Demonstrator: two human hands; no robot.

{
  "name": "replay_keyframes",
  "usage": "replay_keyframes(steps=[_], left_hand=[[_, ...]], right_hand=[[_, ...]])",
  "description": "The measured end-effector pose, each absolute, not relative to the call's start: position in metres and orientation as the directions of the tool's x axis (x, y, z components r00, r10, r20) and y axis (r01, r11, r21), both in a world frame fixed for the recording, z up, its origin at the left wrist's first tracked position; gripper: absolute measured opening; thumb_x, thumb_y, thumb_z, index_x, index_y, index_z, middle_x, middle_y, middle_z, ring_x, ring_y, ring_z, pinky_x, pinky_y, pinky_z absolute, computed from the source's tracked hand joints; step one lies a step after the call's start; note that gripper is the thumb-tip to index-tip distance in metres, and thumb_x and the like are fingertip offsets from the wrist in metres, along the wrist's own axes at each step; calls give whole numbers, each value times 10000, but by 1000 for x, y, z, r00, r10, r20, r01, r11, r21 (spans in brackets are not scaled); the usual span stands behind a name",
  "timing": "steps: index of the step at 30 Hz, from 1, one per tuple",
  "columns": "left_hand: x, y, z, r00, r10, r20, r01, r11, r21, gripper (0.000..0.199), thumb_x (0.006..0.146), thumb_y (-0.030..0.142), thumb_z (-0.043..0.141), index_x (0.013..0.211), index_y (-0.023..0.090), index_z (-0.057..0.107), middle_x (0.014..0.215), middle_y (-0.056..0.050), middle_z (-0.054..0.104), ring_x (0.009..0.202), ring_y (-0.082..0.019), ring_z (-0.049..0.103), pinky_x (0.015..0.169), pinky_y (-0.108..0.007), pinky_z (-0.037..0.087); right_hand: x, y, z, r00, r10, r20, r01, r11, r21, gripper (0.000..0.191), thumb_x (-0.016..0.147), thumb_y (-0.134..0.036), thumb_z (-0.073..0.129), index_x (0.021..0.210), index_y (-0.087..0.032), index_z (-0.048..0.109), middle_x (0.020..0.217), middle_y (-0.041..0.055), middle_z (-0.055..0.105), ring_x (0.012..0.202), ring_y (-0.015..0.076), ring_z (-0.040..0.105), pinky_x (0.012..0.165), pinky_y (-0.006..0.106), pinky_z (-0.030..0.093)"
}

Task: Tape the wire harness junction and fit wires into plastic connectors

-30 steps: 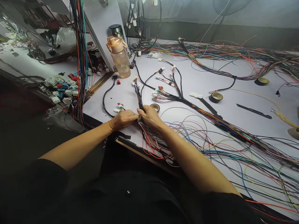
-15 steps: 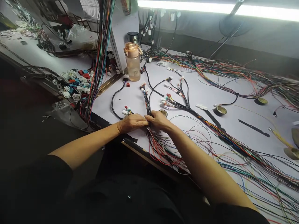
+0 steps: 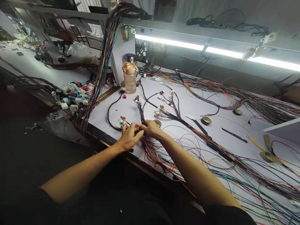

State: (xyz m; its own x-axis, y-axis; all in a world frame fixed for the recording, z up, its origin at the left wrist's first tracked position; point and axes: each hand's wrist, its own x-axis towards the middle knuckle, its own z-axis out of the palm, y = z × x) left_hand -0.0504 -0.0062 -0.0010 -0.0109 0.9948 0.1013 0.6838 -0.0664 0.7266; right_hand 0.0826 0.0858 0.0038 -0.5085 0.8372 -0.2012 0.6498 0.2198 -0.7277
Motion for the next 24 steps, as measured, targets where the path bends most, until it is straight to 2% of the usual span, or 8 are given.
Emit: replay_keyframes(steps=[3, 6, 11, 15, 17, 21, 24], left_hand=[[-35, -3, -9, -113, 982, 154, 789, -5, 614, 406, 858, 385, 581, 1182, 159, 488, 1259, -149, 546, 1270, -293, 404, 1124, -565, 84], [-27, -1, -19, -148, 964, 223, 846, 6, 533, 337, 872, 416, 557, 1090, 159, 568, 1240, -140, 545, 1262, -311, 384, 1123, -561, 108], [-20, -1, -27, -179, 935, 307, 849, -11, 528, 176, 887, 319, 533, 983, 189, 604, 1115, -97, 610, 1197, -287, 445, 1132, -573, 74], [-20, 0, -28, -162, 940, 299, 849, -22, 527, 161, 909, 278, 483, 984, 193, 597, 1120, -102, 611, 1205, -287, 451, 1127, -597, 68], [-20, 1, -29, -152, 942, 298, 858, -24, 513, 162, 916, 280, 471, 958, 185, 594, 1125, -114, 606, 1215, -291, 446, 1126, -599, 77], [-21, 2, -31, -141, 945, 294, 875, -20, 484, 147, 907, 250, 470, 870, 165, 583, 1088, -127, 608, 1208, -293, 453, 1126, -599, 92], [-20, 2, -32, -136, 943, 304, 881, -25, 473, 122, 891, 226, 480, 847, 161, 573, 1066, -126, 610, 1195, -292, 460, 1125, -596, 102]], right_hand=[[81, 86, 7, -482, 852, -206, 673, 209, -710, 374, 798, -489, 523, 613, -180, 423, 550, -46, 405, 532, 81, 333, 482, 222, 235], [80, 86, 9, -478, 853, -211, 676, 204, -708, 366, 816, -484, 508, 622, -180, 449, 561, -39, 437, 539, 90, 371, 491, 222, 266], [79, 83, 14, -485, 856, -178, 678, 239, -696, 333, 838, -384, 515, 580, -175, 480, 531, -24, 457, 534, 104, 392, 529, 239, 283], [83, 81, 15, -518, 841, -155, 636, 257, -728, 363, 879, -334, 465, 570, -161, 544, 511, -2, 507, 528, 114, 455, 542, 241, 326], [88, 80, 14, -533, 833, -148, 599, 248, -761, 370, 902, -343, 433, 642, -150, 611, 558, 16, 576, 535, 119, 515, 539, 235, 368], [109, 83, 15, -495, 865, -83, 546, 235, -804, 354, 924, -381, 407, 934, -146, 673, 806, 51, 691, 649, 130, 618, 569, 230, 443], [133, 87, 19, -388, 922, 10, 583, 254, -771, 367, 922, -417, 421, 957, -152, 672, 848, 67, 695, 768, 164, 628, 672, 267, 457]])
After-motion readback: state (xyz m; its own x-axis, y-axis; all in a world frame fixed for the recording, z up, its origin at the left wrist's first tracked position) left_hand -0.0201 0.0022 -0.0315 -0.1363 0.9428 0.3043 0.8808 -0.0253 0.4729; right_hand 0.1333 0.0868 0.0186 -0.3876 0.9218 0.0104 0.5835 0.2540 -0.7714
